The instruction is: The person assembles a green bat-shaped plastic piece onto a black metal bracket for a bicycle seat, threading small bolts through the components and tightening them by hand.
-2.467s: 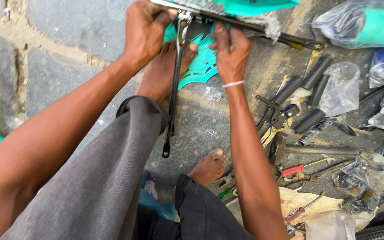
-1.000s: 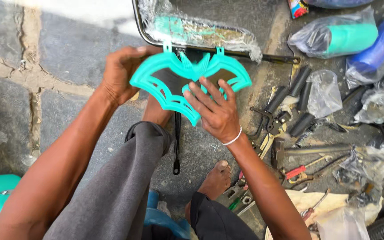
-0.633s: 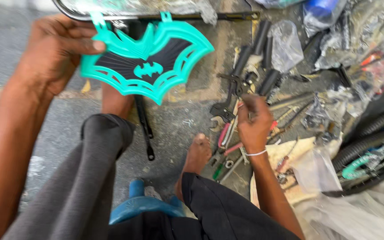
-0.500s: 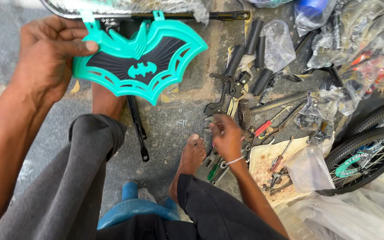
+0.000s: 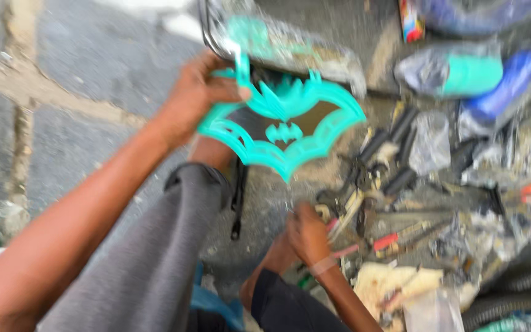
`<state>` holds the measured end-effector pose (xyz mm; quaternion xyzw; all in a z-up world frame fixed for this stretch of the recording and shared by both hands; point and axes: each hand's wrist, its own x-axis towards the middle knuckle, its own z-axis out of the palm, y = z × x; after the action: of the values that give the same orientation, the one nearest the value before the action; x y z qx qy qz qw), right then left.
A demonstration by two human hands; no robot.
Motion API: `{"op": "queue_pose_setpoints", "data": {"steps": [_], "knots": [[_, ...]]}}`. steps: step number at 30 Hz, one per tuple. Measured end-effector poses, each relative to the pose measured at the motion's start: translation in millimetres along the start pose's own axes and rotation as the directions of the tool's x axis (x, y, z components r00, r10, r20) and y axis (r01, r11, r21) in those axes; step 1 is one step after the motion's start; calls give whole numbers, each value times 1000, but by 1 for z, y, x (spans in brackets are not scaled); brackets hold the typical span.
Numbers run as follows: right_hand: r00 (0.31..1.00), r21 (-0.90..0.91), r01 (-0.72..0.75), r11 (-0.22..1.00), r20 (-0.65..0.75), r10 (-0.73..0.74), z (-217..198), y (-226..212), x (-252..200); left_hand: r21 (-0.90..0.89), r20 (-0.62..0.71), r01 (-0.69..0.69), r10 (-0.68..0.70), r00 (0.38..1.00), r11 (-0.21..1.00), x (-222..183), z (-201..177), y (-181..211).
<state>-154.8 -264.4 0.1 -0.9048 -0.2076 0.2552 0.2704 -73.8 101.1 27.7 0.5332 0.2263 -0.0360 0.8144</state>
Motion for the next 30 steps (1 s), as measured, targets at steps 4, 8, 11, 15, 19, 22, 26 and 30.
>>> {"op": "queue_pose_setpoints", "data": {"steps": [4,8,11,15,19,22,26,30], "knots": [[956,17,-287,958,-61,288,-146,-52,40,-46,48,-126,128,991,991,3,-4,-16],[972,22,214,977,97,-215,-210,-160,111,-46,-25,-168,167,986,985,5,-4,-35],[897,105,398,911,165,-411,-172,-199,181,-84,-34,-178,176,984,980,9,-5,-34],[957,184,202,962,171,-234,-117,-201,234,-160,5,-208,212,977,965,6,-9,-38],[962,171,234,957,101,-253,-99,-188,243,-505,44,-82,121,992,859,14,-20,-49],[958,45,259,965,113,-262,-100,-189,247,-337,-60,-160,149,987,928,25,-15,-58],[976,39,119,992,181,-124,-93,-194,249,-399,-227,-239,157,961,885,44,1,-79],[865,-104,502,859,72,-497,-96,-193,227,-332,-317,-227,118,941,916,53,9,-83]]}}
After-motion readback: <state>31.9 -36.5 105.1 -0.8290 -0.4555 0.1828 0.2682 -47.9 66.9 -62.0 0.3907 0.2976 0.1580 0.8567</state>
